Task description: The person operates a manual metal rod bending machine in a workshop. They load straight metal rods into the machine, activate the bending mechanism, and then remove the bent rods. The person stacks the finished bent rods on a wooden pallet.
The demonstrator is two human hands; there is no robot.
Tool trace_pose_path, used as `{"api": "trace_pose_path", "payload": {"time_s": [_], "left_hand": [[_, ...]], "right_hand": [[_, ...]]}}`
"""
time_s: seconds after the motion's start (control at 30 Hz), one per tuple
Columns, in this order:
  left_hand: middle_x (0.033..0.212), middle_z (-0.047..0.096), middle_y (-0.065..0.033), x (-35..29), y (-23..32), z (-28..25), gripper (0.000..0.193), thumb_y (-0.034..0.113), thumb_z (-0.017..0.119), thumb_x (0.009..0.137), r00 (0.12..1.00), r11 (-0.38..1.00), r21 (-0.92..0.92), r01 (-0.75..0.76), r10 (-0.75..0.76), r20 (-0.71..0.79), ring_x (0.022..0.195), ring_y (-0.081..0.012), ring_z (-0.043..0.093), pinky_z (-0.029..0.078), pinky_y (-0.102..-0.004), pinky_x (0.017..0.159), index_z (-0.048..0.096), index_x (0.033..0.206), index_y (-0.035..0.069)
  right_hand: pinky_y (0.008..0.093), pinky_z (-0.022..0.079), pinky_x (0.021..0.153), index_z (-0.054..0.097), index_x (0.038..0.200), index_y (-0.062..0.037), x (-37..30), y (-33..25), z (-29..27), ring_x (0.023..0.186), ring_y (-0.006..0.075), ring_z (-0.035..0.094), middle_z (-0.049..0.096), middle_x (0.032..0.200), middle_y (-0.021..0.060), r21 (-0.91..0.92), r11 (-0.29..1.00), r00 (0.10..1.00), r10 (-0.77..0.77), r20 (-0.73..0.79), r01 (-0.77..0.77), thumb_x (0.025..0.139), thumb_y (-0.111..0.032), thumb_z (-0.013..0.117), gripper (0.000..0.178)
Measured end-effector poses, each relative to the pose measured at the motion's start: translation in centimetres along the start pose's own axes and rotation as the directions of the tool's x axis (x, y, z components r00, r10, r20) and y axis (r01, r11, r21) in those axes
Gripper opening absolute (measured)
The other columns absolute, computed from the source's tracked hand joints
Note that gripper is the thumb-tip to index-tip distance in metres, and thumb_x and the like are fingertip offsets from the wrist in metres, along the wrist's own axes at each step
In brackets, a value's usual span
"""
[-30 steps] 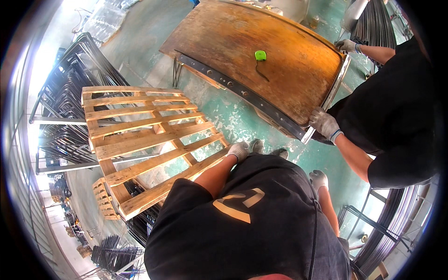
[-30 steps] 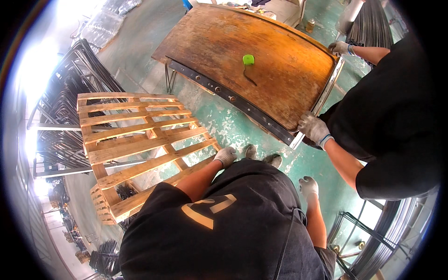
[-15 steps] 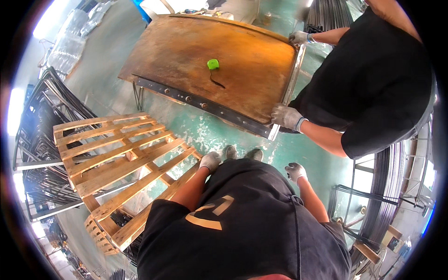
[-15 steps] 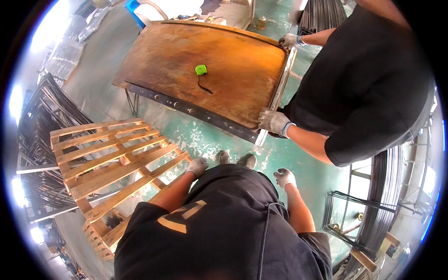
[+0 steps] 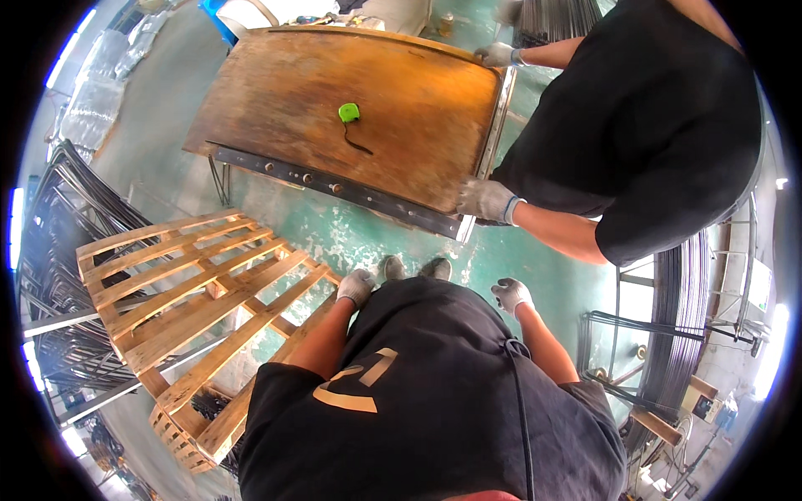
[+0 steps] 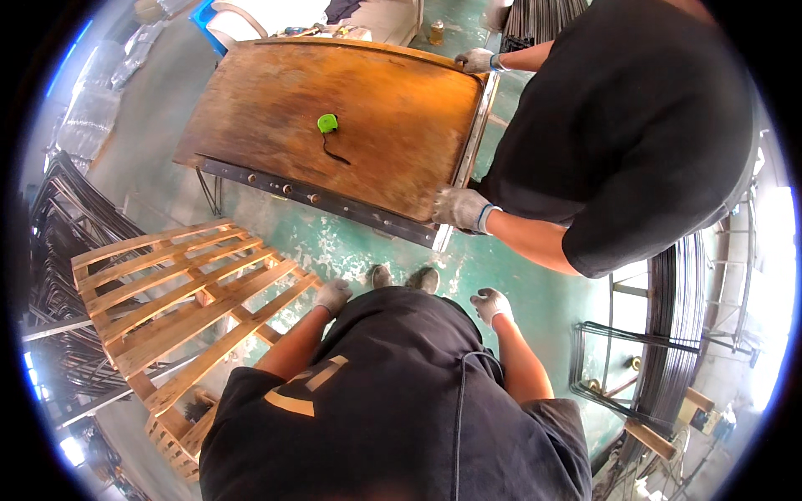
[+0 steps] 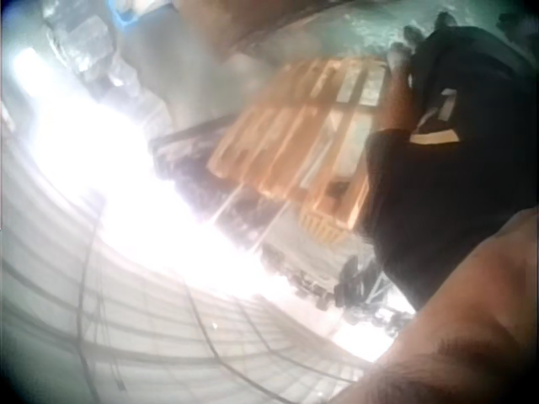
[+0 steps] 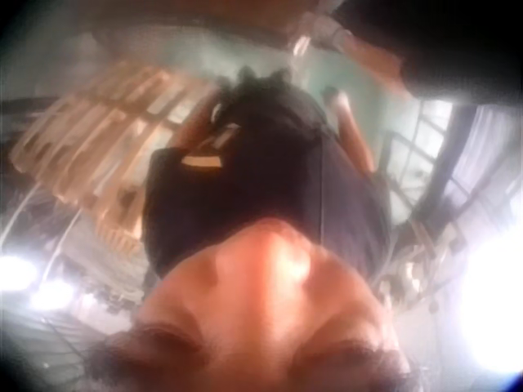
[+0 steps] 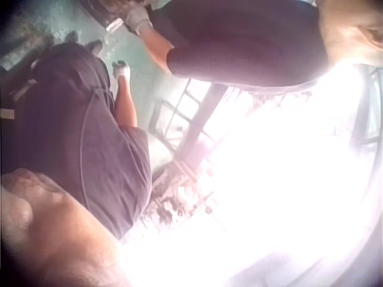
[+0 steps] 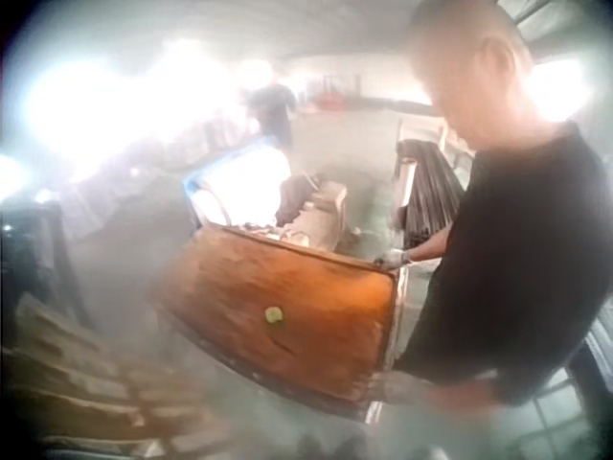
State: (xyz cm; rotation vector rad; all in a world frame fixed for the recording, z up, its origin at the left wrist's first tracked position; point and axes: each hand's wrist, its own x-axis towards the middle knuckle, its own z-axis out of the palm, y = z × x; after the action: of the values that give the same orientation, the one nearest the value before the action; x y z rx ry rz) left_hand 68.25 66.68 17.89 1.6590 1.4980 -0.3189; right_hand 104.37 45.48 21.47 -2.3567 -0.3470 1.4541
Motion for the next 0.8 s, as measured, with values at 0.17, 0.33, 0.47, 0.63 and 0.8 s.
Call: {"api": "trace_pose_path", "payload": {"time_s": [0.17, 0.33, 0.47, 0.63, 0.8], "left_hand": [[0.111, 0.066, -0.0164, 0.1, -0.1, 0.1, 0.037, 0.029, 0.063, 0.080, 1.000, 1.000, -0.016, 0.014, -0.014, -0.007, 0.107, -0.0318, 0.062, 0.048, -0.0380, 0.092, 0.066, 0.110, 0.007], [0.113, 0.065, -0.0177, 0.3, 0.0, 0.1, 0.036, 0.027, 0.063, 0.080, 0.999, 0.999, 0.022, -0.047, 0.047, 0.017, 0.109, -0.0325, 0.060, 0.047, -0.0376, 0.094, 0.066, 0.109, 0.006], [0.113, 0.065, -0.0177, 0.7, -0.1, 0.3, 0.034, 0.027, 0.062, 0.080, 0.997, 0.997, 0.044, -0.064, 0.063, 0.036, 0.109, -0.0327, 0.060, 0.047, -0.0376, 0.094, 0.067, 0.106, 0.005], [0.113, 0.065, -0.0171, 0.3, 0.3, 0.3, 0.033, 0.027, 0.061, 0.082, 0.998, 0.998, 0.007, -0.059, 0.059, -0.004, 0.108, -0.0328, 0.061, 0.047, -0.0382, 0.094, 0.067, 0.107, 0.006], [0.112, 0.065, -0.0168, 1.8, -1.4, 1.3, 0.032, 0.029, 0.057, 0.084, 0.986, 0.982, 0.092, -0.163, 0.164, -0.007, 0.107, -0.0336, 0.061, 0.047, -0.0389, 0.093, 0.066, 0.105, 0.006]], "right_hand": [[0.0307, 0.051, 0.057, 0.059, 0.123, -0.0003, 0.1, 0.0, -0.1, 0.061, 0.0159, 0.060, 0.067, 0.083, 0.0105, -0.058, 0.998, 1.000, 0.016, -0.006, -0.016, 0.081, -0.024, 0.067, 0.048], [0.0309, 0.051, 0.058, 0.060, 0.123, -0.0005, -0.1, 0.1, -0.2, 0.060, 0.0164, 0.061, 0.068, 0.084, 0.0114, -0.041, 0.999, 1.000, 0.005, -0.020, -0.006, 0.081, -0.024, 0.066, 0.048], [0.0307, 0.052, 0.058, 0.059, 0.123, -0.0008, 0.0, 0.2, -0.4, 0.061, 0.0165, 0.062, 0.068, 0.085, 0.0116, -0.072, 0.997, 1.000, 0.007, -0.011, -0.008, 0.081, -0.024, 0.066, 0.049], [0.0304, 0.052, 0.058, 0.059, 0.124, -0.0002, -0.3, 0.0, -0.5, 0.063, 0.0165, 0.062, 0.068, 0.083, 0.0114, -0.067, 0.998, 1.000, 0.020, -0.010, -0.021, 0.081, -0.024, 0.067, 0.049], [0.0304, 0.051, 0.057, 0.058, 0.124, 0.0008, 0.3, 1.0, -0.3, 0.063, 0.0164, 0.062, 0.067, 0.081, 0.0104, -0.031, 0.999, 1.000, 0.008, -0.003, -0.008, 0.081, -0.023, 0.067, 0.049]]}}
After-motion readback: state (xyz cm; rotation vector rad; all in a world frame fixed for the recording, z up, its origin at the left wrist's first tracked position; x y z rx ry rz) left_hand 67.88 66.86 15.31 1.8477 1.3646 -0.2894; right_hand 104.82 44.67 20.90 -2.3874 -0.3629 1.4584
